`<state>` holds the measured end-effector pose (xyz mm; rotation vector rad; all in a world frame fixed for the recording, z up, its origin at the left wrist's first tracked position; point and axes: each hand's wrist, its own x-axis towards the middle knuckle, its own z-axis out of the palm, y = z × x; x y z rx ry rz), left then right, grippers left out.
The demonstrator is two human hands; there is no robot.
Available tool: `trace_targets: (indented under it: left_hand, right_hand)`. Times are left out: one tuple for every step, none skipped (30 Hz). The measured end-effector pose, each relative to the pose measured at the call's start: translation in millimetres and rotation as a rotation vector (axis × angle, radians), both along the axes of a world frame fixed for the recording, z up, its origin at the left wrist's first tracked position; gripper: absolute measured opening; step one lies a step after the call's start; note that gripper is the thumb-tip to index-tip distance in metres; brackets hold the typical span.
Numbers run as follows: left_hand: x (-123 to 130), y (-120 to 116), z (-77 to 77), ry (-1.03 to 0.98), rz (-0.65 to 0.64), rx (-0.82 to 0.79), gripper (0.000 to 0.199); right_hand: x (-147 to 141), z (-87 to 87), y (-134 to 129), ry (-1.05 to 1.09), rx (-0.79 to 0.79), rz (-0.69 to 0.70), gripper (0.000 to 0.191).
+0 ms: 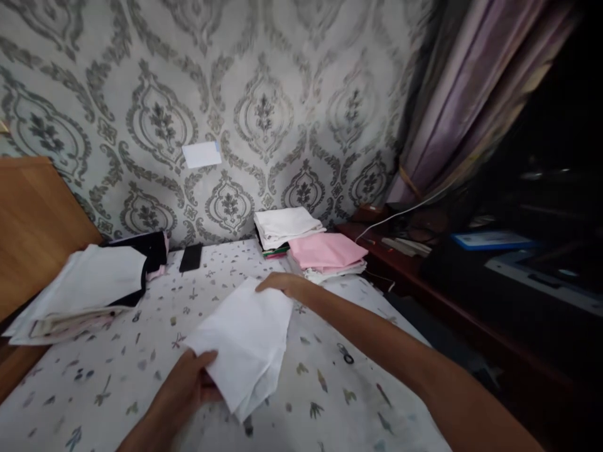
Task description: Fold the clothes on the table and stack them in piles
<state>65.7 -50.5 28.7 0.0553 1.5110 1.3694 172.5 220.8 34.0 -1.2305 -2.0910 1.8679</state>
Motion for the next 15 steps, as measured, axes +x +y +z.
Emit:
trace_targets:
  left_hand:
    - [-0.3,2.2,-1.1,0.02,0.021,0.015,0.054]
    - [-1.4,4.8,-0.2,0.04,0.032,0.041,0.057]
    - [-2.9,8.3,3.2,0.06,0.035,0.065,0.059]
    - [-4.4,12.9,9.1,0.081,0.03,0.091,0.061]
    - [-5.6,18.9,17.4,0.103,0.023,0.118,0.062]
    - [-6.2,26.7,27.5,0.124,0.017,0.149,0.063]
    - [-6.2,36.5,38.8,0.142,0.011,0.187,0.065]
    - [-5.7,48.4,50.4,0.157,0.002,0.23,0.066]
    - [-4.9,62.6,61.7,0.17,-0.016,0.277,0.067]
    - [-4.0,78.8,72.1,0.184,-0.041,0.327,0.068]
    - [-3.3,96.9,81.4,0.201,-0.065,0.369,0.068]
    - [-3.1,116.6,89.6,0.22,-0.092,0.408,0.067]
    - [-3.3,137.8,96.8,0.24,-0.12,0.447,0.066]
    - [-4.1,160.0,103.3,0.26,-0.149,0.49,0.065]
    - [-5.5,182.9,109.2,0.28,-0.174,0.528,0.063]
  right_hand:
    - [2.4,1.6,-2.7,0.03,-0.028,0.005,0.023]
    - [5.6,3.6,-4.4,0.064,-0.058,0.008,0.02]
    - [9.6,6.1,-4.8,0.102,-0.084,0.009,0.017]
    - [14.5,9.4,-3.3,0.146,-0.097,0.005,0.016]
    - [20.1,13.5,0.2,0.196,-0.109,0.0,0.017]
    - [26.6,18.5,5.8,0.253,-0.124,-0.005,0.021]
    - [33.9,24.3,13.5,0.313,-0.143,-0.01,0.024]
    - [41.7,31.0,23.0,0.377,-0.16,-0.019,0.026]
    - [49.9,38.5,34.1,0.438,-0.17,-0.032,0.027]
    - [58.3,46.7,46.4,0.492,-0.167,-0.052,0.027]
    - [66.5,55.6,59.6,0.534,-0.146,-0.079,0.027]
    - [74.2,65.0,73.4,0.56,-0.104,-0.115,0.025]
    - [81.1,74.8,87.7,0.58,-0.052,-0.156,0.024]
    - [87.2,84.9,102.4,0.595,0.002,-0.197,0.022]
    - [92.1,94.9,117.5,0.605,0.054,-0.237,0.021]
